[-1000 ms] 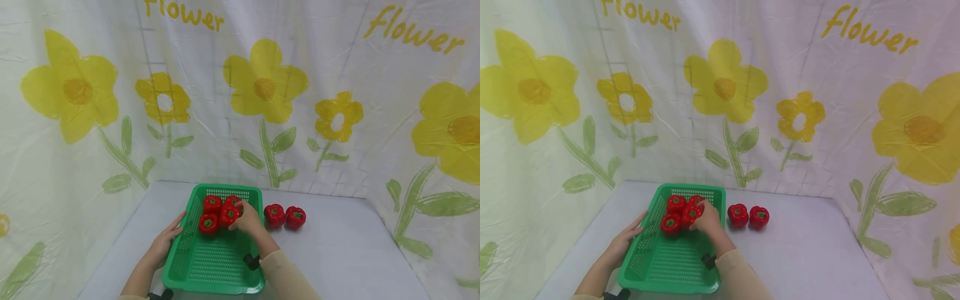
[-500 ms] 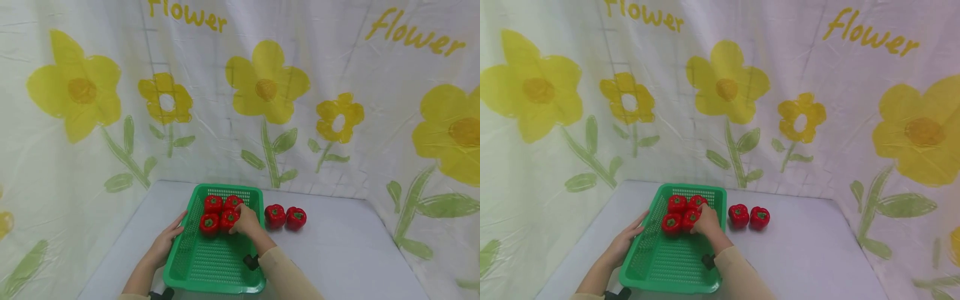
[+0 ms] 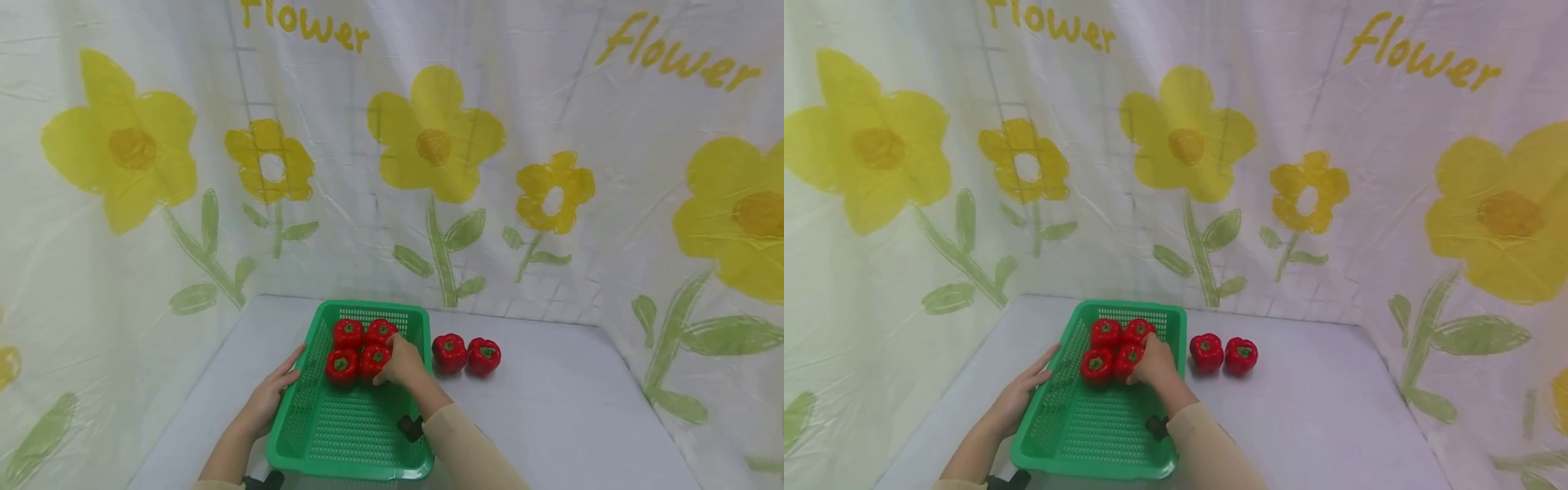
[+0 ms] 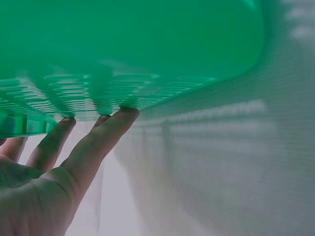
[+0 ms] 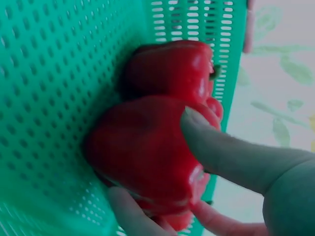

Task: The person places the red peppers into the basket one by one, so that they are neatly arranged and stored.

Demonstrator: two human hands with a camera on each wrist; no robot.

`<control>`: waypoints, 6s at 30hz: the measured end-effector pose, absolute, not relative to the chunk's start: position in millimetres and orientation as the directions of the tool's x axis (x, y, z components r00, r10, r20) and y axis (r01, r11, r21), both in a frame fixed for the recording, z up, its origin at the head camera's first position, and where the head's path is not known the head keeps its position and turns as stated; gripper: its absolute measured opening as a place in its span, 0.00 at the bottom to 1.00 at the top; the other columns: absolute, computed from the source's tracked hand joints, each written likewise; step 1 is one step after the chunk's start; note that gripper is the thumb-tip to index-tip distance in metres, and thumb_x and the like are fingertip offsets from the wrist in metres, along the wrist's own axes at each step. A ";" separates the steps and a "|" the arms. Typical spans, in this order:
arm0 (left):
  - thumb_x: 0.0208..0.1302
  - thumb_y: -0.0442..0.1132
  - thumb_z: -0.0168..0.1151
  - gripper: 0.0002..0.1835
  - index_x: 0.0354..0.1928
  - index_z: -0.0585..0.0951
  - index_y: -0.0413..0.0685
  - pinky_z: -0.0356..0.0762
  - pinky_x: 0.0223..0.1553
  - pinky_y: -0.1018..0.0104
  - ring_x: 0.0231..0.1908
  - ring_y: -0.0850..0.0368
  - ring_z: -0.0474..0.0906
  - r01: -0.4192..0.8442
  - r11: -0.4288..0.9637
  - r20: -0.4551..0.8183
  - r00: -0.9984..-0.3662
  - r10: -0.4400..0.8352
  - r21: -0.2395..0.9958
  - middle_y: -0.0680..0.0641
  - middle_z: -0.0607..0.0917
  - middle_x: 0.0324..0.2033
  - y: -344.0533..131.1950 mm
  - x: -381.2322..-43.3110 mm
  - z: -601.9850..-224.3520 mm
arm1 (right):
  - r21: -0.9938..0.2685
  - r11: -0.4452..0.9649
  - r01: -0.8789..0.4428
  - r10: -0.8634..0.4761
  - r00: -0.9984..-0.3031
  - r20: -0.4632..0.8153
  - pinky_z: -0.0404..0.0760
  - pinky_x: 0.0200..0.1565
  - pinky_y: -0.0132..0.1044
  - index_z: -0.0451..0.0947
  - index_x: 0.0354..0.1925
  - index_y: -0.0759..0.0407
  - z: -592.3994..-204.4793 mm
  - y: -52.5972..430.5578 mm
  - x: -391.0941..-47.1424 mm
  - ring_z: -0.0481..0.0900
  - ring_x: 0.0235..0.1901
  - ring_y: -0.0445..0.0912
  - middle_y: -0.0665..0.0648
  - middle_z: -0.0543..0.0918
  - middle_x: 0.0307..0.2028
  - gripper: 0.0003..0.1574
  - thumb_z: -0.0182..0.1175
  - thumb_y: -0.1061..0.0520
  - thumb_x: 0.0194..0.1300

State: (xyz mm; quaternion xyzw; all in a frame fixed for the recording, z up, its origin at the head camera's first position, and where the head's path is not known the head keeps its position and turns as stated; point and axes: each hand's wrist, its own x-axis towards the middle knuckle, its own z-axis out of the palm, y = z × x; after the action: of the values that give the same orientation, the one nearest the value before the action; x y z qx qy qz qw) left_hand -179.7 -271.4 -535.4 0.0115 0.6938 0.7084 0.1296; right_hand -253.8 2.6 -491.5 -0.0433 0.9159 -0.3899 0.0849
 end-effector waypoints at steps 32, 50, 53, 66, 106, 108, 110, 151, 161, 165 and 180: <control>0.81 0.48 0.40 0.29 0.80 0.53 0.71 0.81 0.59 0.47 0.71 0.35 0.63 -0.181 -0.022 -0.174 -0.969 0.177 0.983 0.43 0.51 0.80 -272.1 -180.1 -535.1 | -0.860 0.370 -0.352 -0.080 -0.934 0.348 0.86 0.46 0.35 0.74 0.61 0.48 -452.5 85.7 -231.3 0.84 0.51 0.47 0.53 0.87 0.49 0.34 0.75 0.54 0.59; 0.82 0.47 0.38 0.28 0.80 0.53 0.71 0.80 0.59 0.47 0.74 0.34 0.57 -0.170 -0.019 -0.164 -0.971 0.177 0.985 0.45 0.47 0.81 -270.2 -180.9 -536.7 | -0.752 0.551 -0.362 0.020 -0.895 0.445 0.80 0.58 0.63 0.68 0.70 0.52 -501.9 177.3 -247.9 0.68 0.66 0.54 0.59 0.73 0.66 0.47 0.77 0.55 0.56; 0.81 0.47 0.39 0.29 0.80 0.53 0.71 0.81 0.59 0.47 0.74 0.34 0.58 -0.172 -0.017 -0.166 -0.970 0.177 0.985 0.46 0.47 0.81 -270.3 -180.9 -536.1 | -0.766 0.569 -0.298 0.008 -0.930 0.368 0.74 0.62 0.67 0.64 0.73 0.50 -509.6 190.4 -251.7 0.61 0.71 0.58 0.60 0.67 0.71 0.51 0.77 0.53 0.56; 0.82 0.49 0.38 0.29 0.81 0.50 0.70 0.81 0.59 0.50 0.72 0.36 0.61 -0.168 -0.013 -0.162 -0.966 0.203 0.986 0.45 0.46 0.81 -272.2 -180.4 -538.4 | -0.811 0.579 -0.086 -0.046 -0.996 0.072 0.68 0.66 0.69 0.53 0.78 0.53 -542.5 218.2 -266.0 0.49 0.76 0.66 0.68 0.54 0.77 0.58 0.75 0.55 0.59; 0.82 0.48 0.37 0.29 0.81 0.49 0.69 0.81 0.58 0.48 0.71 0.36 0.65 -0.174 -0.003 -0.170 -0.964 0.203 0.985 0.43 0.48 0.80 -271.4 -180.0 -536.6 | -0.833 0.553 0.010 0.059 -0.998 0.027 0.74 0.63 0.66 0.57 0.75 0.57 -531.8 217.9 -260.0 0.60 0.72 0.68 0.67 0.64 0.73 0.54 0.74 0.55 0.59; 0.82 0.48 0.37 0.29 0.81 0.49 0.69 0.81 0.59 0.48 0.71 0.35 0.63 -0.175 -0.003 -0.171 -0.965 0.201 0.985 0.43 0.48 0.80 -271.4 -179.9 -536.7 | -0.837 0.548 -0.002 0.064 -0.997 0.044 0.74 0.63 0.66 0.57 0.75 0.57 -526.7 217.8 -259.0 0.60 0.72 0.68 0.67 0.64 0.72 0.53 0.74 0.55 0.59; 0.82 0.48 0.37 0.29 0.80 0.50 0.71 0.81 0.58 0.49 0.72 0.35 0.62 -0.182 -0.008 -0.177 -0.966 0.188 0.983 0.45 0.49 0.80 -271.2 -180.3 -536.5 | -0.843 0.537 -0.014 0.068 -0.996 0.060 0.75 0.62 0.66 0.57 0.75 0.57 -522.1 217.9 -257.9 0.61 0.72 0.68 0.67 0.65 0.72 0.53 0.74 0.55 0.59; 0.82 0.48 0.38 0.29 0.80 0.52 0.71 0.80 0.59 0.45 0.73 0.31 0.57 -0.169 -0.014 -0.164 -0.970 0.180 0.986 0.44 0.46 0.81 -269.8 -179.7 -534.1 | -0.900 0.414 -0.133 0.011 -0.988 0.152 0.85 0.53 0.57 0.66 0.71 0.50 -446.7 129.4 -207.0 0.68 0.68 0.63 0.58 0.73 0.67 0.52 0.79 0.52 0.53; 0.82 0.47 0.37 0.28 0.80 0.52 0.73 0.81 0.58 0.47 0.73 0.33 0.60 -0.177 -0.012 -0.172 -0.969 0.176 0.984 0.46 0.48 0.81 -272.4 -181.1 -537.8 | -0.918 0.337 -0.209 -0.052 -0.978 0.204 0.89 0.47 0.39 0.70 0.67 0.47 -438.6 101.5 -191.9 0.80 0.55 0.51 0.53 0.81 0.57 0.49 0.80 0.57 0.50; 0.82 0.47 0.36 0.28 0.80 0.52 0.74 0.80 0.59 0.47 0.73 0.33 0.59 -0.179 -0.016 -0.173 -0.968 0.179 0.984 0.47 0.47 0.81 -273.3 -181.0 -537.7 | -0.924 0.307 -0.230 -0.086 -0.973 0.213 0.88 0.49 0.41 0.69 0.68 0.49 -438.7 90.3 -186.5 0.81 0.55 0.52 0.53 0.82 0.57 0.50 0.80 0.57 0.50; 0.82 0.49 0.38 0.29 0.81 0.50 0.69 0.80 0.59 0.46 0.71 0.33 0.63 -0.163 -0.012 -0.157 -0.967 0.199 0.987 0.42 0.48 0.80 -273.3 -179.0 -534.6 | -0.909 0.380 -0.172 -0.196 -0.975 0.102 0.88 0.49 0.46 0.67 0.70 0.54 -442.0 45.3 -165.4 0.71 0.65 0.57 0.57 0.74 0.65 0.54 0.81 0.50 0.49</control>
State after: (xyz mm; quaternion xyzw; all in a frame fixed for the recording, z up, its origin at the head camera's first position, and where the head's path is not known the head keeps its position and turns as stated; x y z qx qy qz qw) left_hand -179.0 -273.3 -534.6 0.0129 0.6912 0.7113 0.1272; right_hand -165.4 45.3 -442.0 -0.1108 0.8306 -0.5457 0.0112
